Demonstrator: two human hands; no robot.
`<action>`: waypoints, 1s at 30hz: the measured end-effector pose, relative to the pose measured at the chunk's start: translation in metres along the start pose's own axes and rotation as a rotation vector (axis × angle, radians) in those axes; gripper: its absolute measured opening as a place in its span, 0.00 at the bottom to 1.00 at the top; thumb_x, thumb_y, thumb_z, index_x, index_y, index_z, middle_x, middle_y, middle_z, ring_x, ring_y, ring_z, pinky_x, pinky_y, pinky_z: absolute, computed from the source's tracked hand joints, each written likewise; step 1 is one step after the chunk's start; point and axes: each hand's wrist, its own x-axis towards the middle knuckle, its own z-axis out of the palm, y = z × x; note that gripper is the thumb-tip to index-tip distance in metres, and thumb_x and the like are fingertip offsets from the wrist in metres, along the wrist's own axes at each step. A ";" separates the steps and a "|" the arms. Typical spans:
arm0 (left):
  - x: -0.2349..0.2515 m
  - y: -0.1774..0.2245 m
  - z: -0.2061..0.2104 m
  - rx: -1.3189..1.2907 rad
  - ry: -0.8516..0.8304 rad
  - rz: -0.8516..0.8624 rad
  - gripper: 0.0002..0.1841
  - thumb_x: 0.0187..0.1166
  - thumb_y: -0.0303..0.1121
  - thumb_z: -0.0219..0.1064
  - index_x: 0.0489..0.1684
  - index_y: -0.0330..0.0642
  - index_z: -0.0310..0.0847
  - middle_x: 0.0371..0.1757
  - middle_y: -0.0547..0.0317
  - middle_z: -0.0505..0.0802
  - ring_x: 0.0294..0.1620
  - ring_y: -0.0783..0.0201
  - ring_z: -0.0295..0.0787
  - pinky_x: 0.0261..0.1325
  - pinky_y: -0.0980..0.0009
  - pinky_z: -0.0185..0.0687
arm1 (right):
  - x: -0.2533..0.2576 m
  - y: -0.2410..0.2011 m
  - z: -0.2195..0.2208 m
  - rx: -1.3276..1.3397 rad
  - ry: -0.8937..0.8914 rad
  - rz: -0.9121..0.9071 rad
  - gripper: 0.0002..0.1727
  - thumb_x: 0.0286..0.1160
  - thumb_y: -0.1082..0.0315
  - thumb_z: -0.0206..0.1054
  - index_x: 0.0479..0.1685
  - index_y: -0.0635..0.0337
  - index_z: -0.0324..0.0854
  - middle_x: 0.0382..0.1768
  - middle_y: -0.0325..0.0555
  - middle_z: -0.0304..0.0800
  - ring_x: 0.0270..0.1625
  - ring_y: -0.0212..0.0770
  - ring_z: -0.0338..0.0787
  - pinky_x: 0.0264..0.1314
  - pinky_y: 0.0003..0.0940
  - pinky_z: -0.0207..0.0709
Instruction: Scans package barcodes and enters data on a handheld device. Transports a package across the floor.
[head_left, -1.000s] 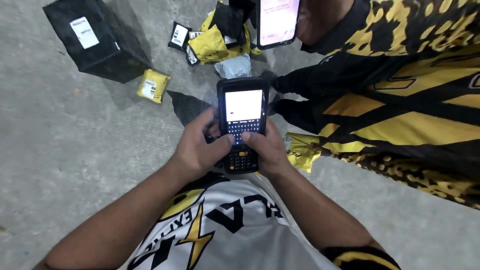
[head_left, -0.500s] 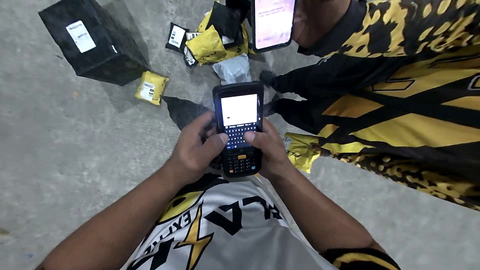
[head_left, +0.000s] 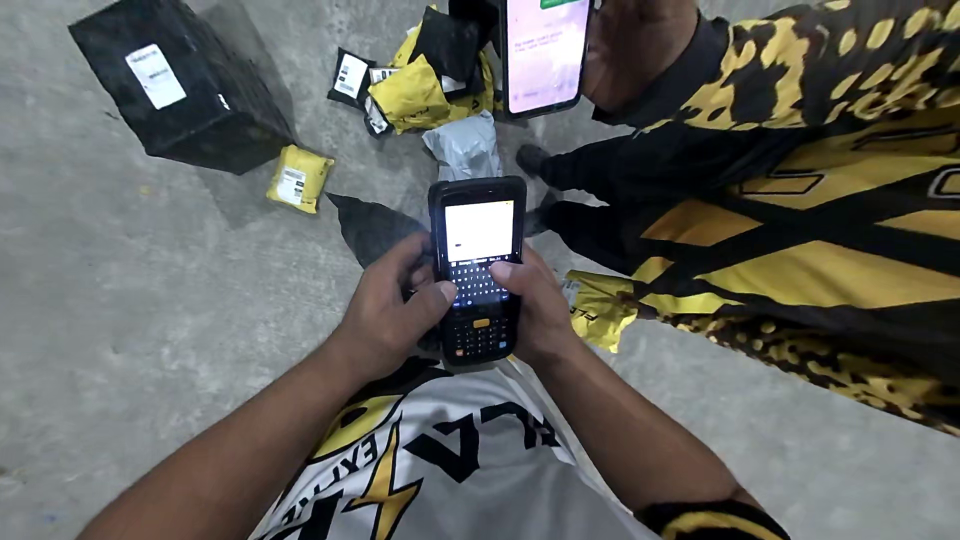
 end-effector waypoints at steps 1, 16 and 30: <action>0.000 0.000 0.000 -0.006 0.004 -0.008 0.22 0.75 0.48 0.65 0.63 0.46 0.78 0.36 0.67 0.91 0.36 0.72 0.90 0.38 0.73 0.90 | 0.000 0.001 -0.001 -0.002 -0.009 -0.006 0.21 0.78 0.53 0.60 0.67 0.49 0.74 0.47 0.38 0.92 0.47 0.31 0.93 0.51 0.33 0.89; 0.009 -0.006 0.000 -0.044 0.010 -0.090 0.29 0.74 0.54 0.69 0.66 0.43 0.77 0.44 0.70 0.95 0.45 0.75 0.93 0.48 0.76 0.92 | 0.007 0.002 -0.006 0.018 0.036 0.069 0.27 0.75 0.61 0.60 0.71 0.67 0.65 0.50 0.43 0.91 0.52 0.33 0.93 0.60 0.35 0.88; 0.009 -0.019 -0.005 -0.058 -0.021 -0.075 0.29 0.76 0.56 0.67 0.64 0.42 0.77 0.41 0.68 0.94 0.41 0.73 0.93 0.43 0.76 0.92 | 0.007 0.012 -0.009 0.024 0.016 0.052 0.28 0.76 0.59 0.60 0.72 0.67 0.64 0.52 0.44 0.90 0.54 0.35 0.92 0.61 0.36 0.87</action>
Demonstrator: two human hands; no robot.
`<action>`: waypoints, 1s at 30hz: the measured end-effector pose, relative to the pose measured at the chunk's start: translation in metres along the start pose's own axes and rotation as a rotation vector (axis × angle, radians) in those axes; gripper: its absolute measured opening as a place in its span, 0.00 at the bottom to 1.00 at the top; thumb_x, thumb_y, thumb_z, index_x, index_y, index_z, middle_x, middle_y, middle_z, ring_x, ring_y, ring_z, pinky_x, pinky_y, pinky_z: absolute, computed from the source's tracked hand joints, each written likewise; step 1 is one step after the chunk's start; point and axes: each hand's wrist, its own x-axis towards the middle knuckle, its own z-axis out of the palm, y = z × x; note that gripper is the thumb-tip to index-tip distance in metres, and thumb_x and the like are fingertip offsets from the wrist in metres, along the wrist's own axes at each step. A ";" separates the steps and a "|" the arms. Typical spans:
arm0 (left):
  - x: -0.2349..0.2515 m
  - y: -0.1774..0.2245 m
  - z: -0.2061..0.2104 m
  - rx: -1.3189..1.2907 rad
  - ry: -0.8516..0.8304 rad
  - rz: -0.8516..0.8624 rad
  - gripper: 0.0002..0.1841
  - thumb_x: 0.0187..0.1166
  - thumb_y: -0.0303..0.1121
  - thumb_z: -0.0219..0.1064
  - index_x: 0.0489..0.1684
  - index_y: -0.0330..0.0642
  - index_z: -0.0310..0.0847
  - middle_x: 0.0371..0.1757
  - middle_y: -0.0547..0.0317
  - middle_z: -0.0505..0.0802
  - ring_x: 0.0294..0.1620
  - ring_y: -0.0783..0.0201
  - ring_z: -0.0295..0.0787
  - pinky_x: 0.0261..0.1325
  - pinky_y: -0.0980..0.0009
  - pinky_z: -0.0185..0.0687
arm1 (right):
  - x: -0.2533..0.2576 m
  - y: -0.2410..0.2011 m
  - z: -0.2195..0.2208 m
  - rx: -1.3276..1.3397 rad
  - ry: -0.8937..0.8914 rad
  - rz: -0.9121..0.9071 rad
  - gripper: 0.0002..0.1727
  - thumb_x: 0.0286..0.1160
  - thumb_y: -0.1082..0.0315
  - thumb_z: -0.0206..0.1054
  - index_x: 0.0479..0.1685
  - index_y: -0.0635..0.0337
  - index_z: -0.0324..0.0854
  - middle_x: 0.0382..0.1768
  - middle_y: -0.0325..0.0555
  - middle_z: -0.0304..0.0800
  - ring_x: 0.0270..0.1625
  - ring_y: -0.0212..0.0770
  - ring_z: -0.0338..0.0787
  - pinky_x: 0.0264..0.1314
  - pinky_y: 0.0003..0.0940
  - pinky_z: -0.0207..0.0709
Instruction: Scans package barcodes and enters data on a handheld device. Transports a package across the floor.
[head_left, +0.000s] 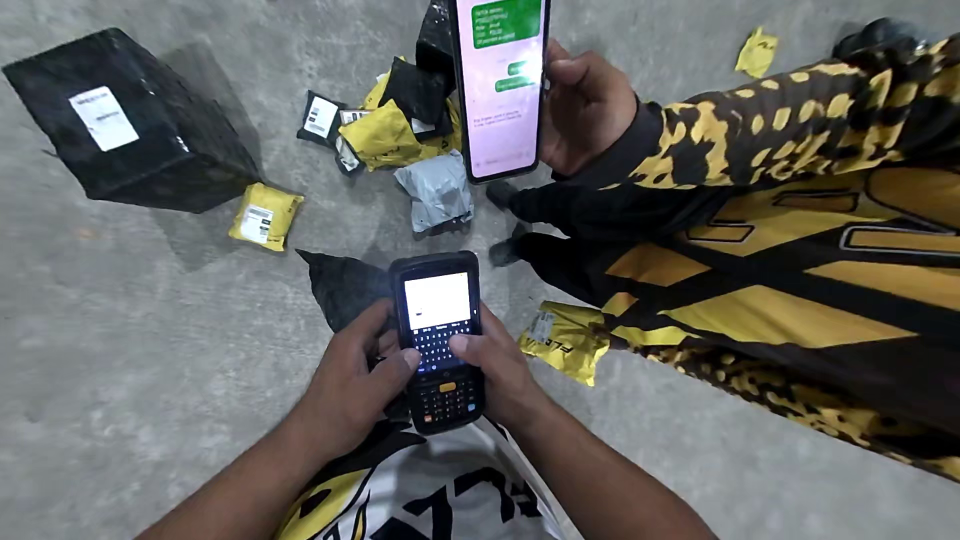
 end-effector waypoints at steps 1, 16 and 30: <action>-0.001 0.000 0.000 -0.005 -0.001 0.000 0.28 0.76 0.56 0.67 0.64 0.42 0.77 0.41 0.68 0.94 0.41 0.73 0.93 0.44 0.76 0.91 | -0.001 0.000 0.000 0.001 -0.001 0.003 0.28 0.76 0.59 0.60 0.72 0.67 0.64 0.52 0.44 0.90 0.54 0.35 0.92 0.61 0.36 0.87; -0.012 -0.006 -0.003 -0.069 -0.026 0.013 0.28 0.77 0.54 0.67 0.66 0.41 0.75 0.44 0.63 0.95 0.43 0.70 0.94 0.46 0.73 0.92 | -0.008 0.005 0.005 0.049 -0.047 0.037 0.34 0.76 0.57 0.63 0.77 0.66 0.58 0.55 0.44 0.89 0.56 0.35 0.91 0.63 0.37 0.87; -0.064 0.004 -0.004 -0.097 0.032 0.159 0.23 0.75 0.44 0.68 0.66 0.45 0.77 0.41 0.64 0.94 0.39 0.71 0.92 0.39 0.72 0.92 | -0.037 -0.010 0.027 0.004 -0.331 0.079 0.31 0.72 0.60 0.68 0.78 0.41 0.65 0.56 0.35 0.90 0.55 0.32 0.91 0.59 0.35 0.88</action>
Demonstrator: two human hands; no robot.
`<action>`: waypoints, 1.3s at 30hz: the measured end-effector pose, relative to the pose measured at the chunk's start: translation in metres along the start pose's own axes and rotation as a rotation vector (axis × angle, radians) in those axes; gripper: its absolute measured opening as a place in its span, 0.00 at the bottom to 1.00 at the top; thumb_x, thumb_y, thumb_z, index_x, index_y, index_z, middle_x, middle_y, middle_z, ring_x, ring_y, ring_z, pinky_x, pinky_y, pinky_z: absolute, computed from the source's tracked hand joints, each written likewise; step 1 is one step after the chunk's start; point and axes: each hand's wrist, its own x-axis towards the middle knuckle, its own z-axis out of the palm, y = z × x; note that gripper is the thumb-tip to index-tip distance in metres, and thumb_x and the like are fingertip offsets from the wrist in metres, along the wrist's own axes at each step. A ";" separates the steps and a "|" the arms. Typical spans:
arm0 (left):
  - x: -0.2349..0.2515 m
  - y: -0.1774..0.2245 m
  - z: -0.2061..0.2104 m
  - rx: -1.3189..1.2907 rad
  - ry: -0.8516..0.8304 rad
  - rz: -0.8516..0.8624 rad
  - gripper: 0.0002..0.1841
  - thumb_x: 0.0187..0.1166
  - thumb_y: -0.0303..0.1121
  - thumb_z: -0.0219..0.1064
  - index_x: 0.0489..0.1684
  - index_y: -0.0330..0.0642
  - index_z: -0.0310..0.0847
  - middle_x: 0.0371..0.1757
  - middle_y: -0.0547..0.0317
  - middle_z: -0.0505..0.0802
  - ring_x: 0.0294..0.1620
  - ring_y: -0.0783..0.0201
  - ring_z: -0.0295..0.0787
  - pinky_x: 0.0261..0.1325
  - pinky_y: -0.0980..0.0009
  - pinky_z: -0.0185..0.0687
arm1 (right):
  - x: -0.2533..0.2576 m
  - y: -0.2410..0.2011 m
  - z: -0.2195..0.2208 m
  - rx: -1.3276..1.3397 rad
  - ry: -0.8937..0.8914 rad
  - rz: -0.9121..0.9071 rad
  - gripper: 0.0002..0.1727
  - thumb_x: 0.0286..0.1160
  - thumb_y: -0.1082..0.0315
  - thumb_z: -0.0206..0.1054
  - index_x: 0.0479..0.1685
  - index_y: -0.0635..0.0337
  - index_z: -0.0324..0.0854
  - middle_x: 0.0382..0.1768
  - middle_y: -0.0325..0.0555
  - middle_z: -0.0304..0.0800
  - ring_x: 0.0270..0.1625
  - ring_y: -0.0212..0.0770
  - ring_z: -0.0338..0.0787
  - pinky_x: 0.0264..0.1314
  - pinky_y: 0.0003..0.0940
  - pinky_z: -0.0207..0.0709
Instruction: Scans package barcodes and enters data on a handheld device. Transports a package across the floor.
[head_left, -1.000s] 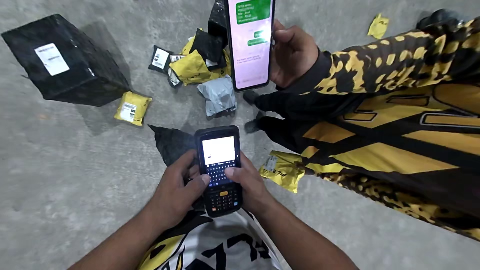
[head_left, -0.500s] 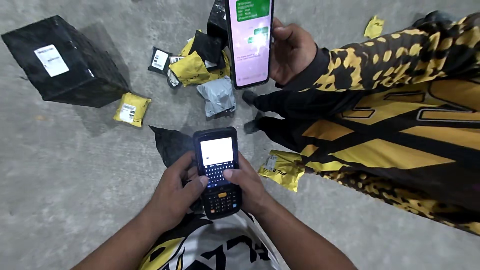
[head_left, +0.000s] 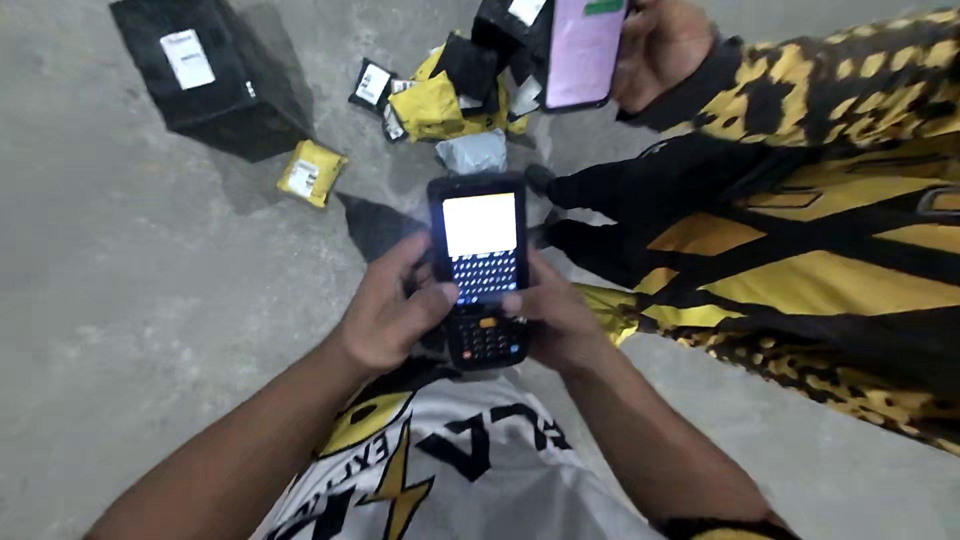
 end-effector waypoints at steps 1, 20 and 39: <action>-0.006 0.003 -0.001 0.013 -0.004 0.005 0.24 0.74 0.43 0.67 0.67 0.44 0.76 0.41 0.62 0.93 0.38 0.70 0.92 0.38 0.71 0.91 | -0.001 0.001 0.007 -0.029 -0.006 -0.017 0.31 0.72 0.61 0.66 0.78 0.41 0.64 0.56 0.34 0.89 0.54 0.31 0.91 0.56 0.34 0.89; -0.106 0.047 -0.103 0.262 -0.126 0.035 0.26 0.67 0.40 0.69 0.67 0.46 0.77 0.45 0.67 0.94 0.43 0.74 0.93 0.42 0.74 0.92 | 0.008 0.091 0.155 -0.062 0.156 -0.218 0.33 0.66 0.66 0.65 0.76 0.44 0.62 0.53 0.40 0.90 0.50 0.35 0.93 0.52 0.36 0.90; -0.146 0.041 -0.154 0.202 -0.213 0.062 0.27 0.69 0.41 0.68 0.69 0.44 0.75 0.48 0.60 0.94 0.44 0.67 0.94 0.43 0.69 0.93 | 0.020 0.136 0.206 -0.070 0.163 -0.284 0.32 0.69 0.65 0.64 0.76 0.43 0.62 0.53 0.39 0.89 0.50 0.34 0.92 0.52 0.36 0.90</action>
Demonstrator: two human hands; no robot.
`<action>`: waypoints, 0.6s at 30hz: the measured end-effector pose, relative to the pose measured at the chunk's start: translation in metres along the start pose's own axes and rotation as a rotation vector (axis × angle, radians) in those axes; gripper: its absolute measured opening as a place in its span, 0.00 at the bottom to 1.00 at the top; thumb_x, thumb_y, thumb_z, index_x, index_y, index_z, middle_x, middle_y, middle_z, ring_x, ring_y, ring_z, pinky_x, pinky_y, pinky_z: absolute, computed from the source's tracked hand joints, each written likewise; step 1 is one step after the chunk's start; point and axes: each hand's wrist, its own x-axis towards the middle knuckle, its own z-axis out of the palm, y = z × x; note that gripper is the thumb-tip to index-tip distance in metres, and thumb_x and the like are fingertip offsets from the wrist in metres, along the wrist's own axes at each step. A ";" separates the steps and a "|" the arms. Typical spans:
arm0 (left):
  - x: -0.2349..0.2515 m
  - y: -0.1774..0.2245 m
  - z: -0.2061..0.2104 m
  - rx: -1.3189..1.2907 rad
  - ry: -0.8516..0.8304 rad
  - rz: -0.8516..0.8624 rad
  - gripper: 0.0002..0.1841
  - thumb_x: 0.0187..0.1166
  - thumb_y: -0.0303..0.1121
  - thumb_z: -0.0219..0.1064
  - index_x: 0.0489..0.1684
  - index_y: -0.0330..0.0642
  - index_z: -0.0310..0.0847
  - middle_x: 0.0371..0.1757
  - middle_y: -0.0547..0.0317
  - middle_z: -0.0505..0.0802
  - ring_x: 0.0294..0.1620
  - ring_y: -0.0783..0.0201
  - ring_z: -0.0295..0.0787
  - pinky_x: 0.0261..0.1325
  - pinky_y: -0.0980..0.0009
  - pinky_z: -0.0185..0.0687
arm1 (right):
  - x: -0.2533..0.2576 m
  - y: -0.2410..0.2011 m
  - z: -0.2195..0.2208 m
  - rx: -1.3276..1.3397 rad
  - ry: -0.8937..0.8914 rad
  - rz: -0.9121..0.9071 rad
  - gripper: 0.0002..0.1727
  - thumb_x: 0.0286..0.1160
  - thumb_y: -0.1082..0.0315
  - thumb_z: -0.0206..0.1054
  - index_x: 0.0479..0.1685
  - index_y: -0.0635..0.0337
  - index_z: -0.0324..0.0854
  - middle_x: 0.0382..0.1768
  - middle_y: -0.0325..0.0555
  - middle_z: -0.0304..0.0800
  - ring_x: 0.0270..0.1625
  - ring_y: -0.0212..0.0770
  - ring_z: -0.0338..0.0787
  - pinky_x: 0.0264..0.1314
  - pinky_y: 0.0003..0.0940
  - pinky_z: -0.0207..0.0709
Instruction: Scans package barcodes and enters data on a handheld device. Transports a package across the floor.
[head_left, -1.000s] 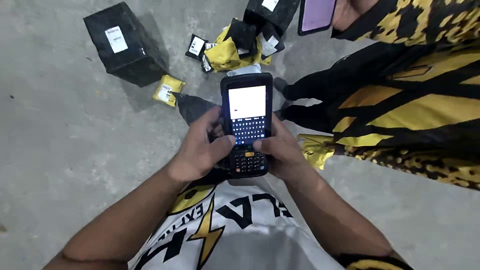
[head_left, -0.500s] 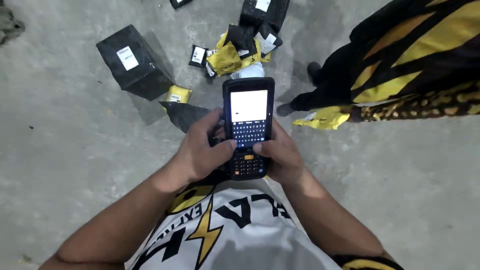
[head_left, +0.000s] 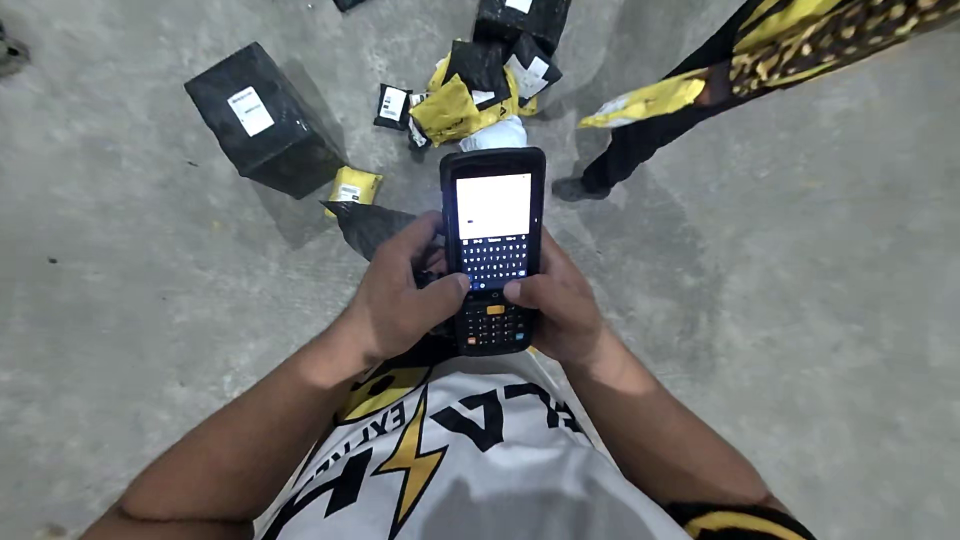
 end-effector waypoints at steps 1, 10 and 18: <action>0.000 0.000 0.000 -0.002 -0.004 -0.001 0.27 0.70 0.41 0.68 0.69 0.44 0.75 0.48 0.60 0.94 0.44 0.67 0.94 0.43 0.68 0.94 | -0.001 0.000 0.000 -0.004 0.001 0.000 0.32 0.69 0.65 0.63 0.77 0.43 0.62 0.53 0.39 0.89 0.50 0.34 0.92 0.52 0.36 0.90; 0.004 0.005 0.009 0.024 -0.004 -0.015 0.26 0.68 0.35 0.67 0.69 0.43 0.75 0.46 0.61 0.94 0.41 0.68 0.94 0.40 0.71 0.93 | -0.004 -0.003 -0.005 -0.008 0.002 -0.026 0.32 0.69 0.66 0.62 0.77 0.45 0.61 0.54 0.41 0.88 0.51 0.35 0.92 0.52 0.37 0.90; 0.009 0.007 0.015 0.057 0.018 0.003 0.22 0.74 0.37 0.67 0.67 0.43 0.77 0.46 0.61 0.95 0.42 0.68 0.94 0.41 0.69 0.94 | -0.007 -0.007 -0.006 -0.017 0.040 -0.035 0.32 0.70 0.63 0.62 0.78 0.45 0.61 0.55 0.40 0.88 0.52 0.35 0.92 0.53 0.38 0.90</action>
